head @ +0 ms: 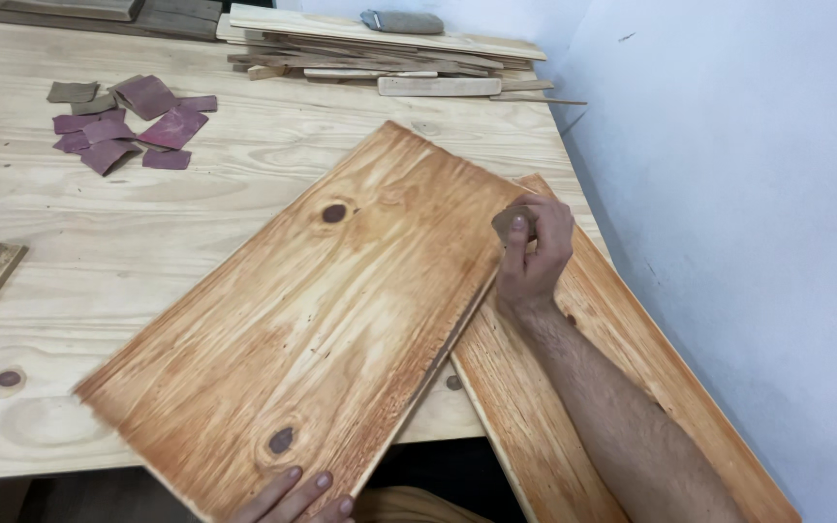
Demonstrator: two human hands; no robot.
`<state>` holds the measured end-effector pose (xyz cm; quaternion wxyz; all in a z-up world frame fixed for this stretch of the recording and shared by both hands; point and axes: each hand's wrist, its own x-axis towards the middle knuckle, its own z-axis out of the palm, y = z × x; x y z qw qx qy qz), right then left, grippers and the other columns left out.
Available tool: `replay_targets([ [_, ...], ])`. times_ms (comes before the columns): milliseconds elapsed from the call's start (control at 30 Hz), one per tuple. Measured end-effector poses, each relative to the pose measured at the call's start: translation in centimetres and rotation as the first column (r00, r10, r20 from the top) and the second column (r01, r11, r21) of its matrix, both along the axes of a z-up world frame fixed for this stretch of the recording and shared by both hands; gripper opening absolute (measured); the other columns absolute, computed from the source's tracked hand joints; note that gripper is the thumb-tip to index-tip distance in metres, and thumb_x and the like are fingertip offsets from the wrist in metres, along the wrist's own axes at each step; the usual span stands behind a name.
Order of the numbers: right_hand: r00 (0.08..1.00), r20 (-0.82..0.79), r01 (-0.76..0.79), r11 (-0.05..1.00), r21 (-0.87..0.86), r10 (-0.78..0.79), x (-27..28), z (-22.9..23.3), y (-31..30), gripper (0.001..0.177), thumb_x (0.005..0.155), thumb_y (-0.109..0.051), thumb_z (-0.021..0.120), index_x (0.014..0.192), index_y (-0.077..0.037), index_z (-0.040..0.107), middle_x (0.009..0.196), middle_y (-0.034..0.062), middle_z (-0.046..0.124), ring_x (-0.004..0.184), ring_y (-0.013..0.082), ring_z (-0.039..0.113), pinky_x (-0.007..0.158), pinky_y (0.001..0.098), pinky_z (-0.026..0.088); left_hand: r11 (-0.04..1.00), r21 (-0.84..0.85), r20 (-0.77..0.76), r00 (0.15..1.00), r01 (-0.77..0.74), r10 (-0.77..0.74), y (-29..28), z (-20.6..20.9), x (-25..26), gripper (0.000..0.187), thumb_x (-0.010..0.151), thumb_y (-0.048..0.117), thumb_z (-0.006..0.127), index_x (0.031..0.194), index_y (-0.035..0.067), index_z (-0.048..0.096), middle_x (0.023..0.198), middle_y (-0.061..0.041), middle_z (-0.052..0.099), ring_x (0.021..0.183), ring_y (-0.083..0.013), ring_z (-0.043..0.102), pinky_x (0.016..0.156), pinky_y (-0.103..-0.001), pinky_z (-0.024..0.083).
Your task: The person sands two wooden boards by hand using a small piece of sandpaper. They hold the boards at various angles to sand the flat surfaces and the edges.
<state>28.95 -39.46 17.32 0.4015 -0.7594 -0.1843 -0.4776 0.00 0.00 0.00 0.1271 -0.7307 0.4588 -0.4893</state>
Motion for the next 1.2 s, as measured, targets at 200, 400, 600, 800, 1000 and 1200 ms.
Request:
replay_targets([
  [200, 0.956, -0.294, -0.029, 0.986, -0.166, -0.021, 2.5, -2.1, -2.0, 0.027, 0.129, -0.023, 0.064, 0.135, -0.002, 0.081, 0.123, 0.0174, 0.086, 0.109, 0.0351, 0.08, 0.09, 0.0493, 0.062, 0.984, -0.126, -0.688, 0.703, 0.124, -0.177, 7.6, 10.9, 3.2, 0.071, 0.14, 0.052, 0.025, 0.185, 0.016, 0.067, 0.191, -0.003, 0.071, 0.179, -0.0263, 0.063, 0.152, -0.055, 0.036],
  [400, 0.611, -0.757, -0.112, 0.972, 0.208, 0.232, 3.3, -2.9, -0.6, 0.031, 0.11, -0.009, 0.083, 0.14, -0.013, 0.085, 0.13, 0.0047, 0.097, 0.114, 0.0171, 0.091, 0.094, 0.033, 0.071, 0.875, -0.248, -0.932, 0.348, -0.415, -0.099, 15.0, 14.5, 8.6, 0.092, 0.121, 0.078, 0.028, 0.178, 0.023, 0.074, 0.183, -0.005, 0.077, 0.183, -0.0344, 0.059, 0.156, -0.059, 0.033],
  [600, 0.598, -0.727, -0.142, 0.937, 0.319, 0.338, 2.5, -3.1, 0.1, 0.026, 0.107, -0.008, 0.094, 0.132, -0.006, 0.087, 0.121, 0.008, 0.097, 0.103, 0.0166, 0.092, 0.089, 0.0321, 0.078, 0.353, 0.11, -0.892, 0.064, -0.929, 0.447, 10.7, 16.7, 16.6, 0.059, 0.128, 0.078, 0.054, 0.117, 0.045, 0.102, 0.101, -0.005, 0.101, 0.105, -0.0363, 0.095, 0.098, -0.05, 0.067],
  [800, 0.957, -0.283, -0.036, 0.949, -0.314, -0.057, 1.2, -1.5, -1.0, 0.013, 0.11, -0.016, 0.091, 0.123, -0.019, 0.093, 0.113, -0.0032, 0.096, 0.105, 0.02, 0.093, 0.091, 0.0377, 0.073, 0.412, 0.092, -0.795, 0.182, -0.907, 0.578, 2.0, 16.9, 23.5, 0.06, 0.119, 0.084, 0.071, 0.121, 0.03, 0.098, 0.106, -0.005, 0.096, 0.1, -0.0371, 0.095, 0.084, -0.056, 0.076],
  [1000, 0.909, 0.272, -0.043, 0.721, -0.691, 0.315, -2.4, -2.8, 1.5, 0.008, 0.119, -0.022, 0.089, 0.12, -0.016, 0.095, 0.123, 0.0057, 0.096, 0.113, 0.0264, 0.094, 0.103, 0.0401, 0.077, 0.658, -0.14, -0.822, 0.458, -0.74, 0.34, -2.2, 13.0, 31.9, 0.06, 0.115, 0.062, 0.082, 0.153, 0.018, 0.091, 0.147, -0.015, 0.087, 0.137, -0.0435, 0.087, 0.107, -0.063, 0.071],
  [1200, 0.816, -0.012, -0.382, 0.523, -0.762, 0.578, -7.8, -2.4, 5.2, 0.018, 0.128, -0.025, 0.08, 0.12, -0.012, 0.09, 0.117, 0.01, 0.092, 0.116, 0.0311, 0.093, 0.106, 0.0476, 0.077, 0.696, -0.114, -0.925, 0.331, -0.709, 0.185, -3.0, 12.9, 32.0, 0.08, 0.127, 0.068, 0.059, 0.189, 0.017, 0.06, 0.195, -0.025, 0.054, 0.187, -0.0475, 0.043, 0.15, -0.08, 0.025],
])
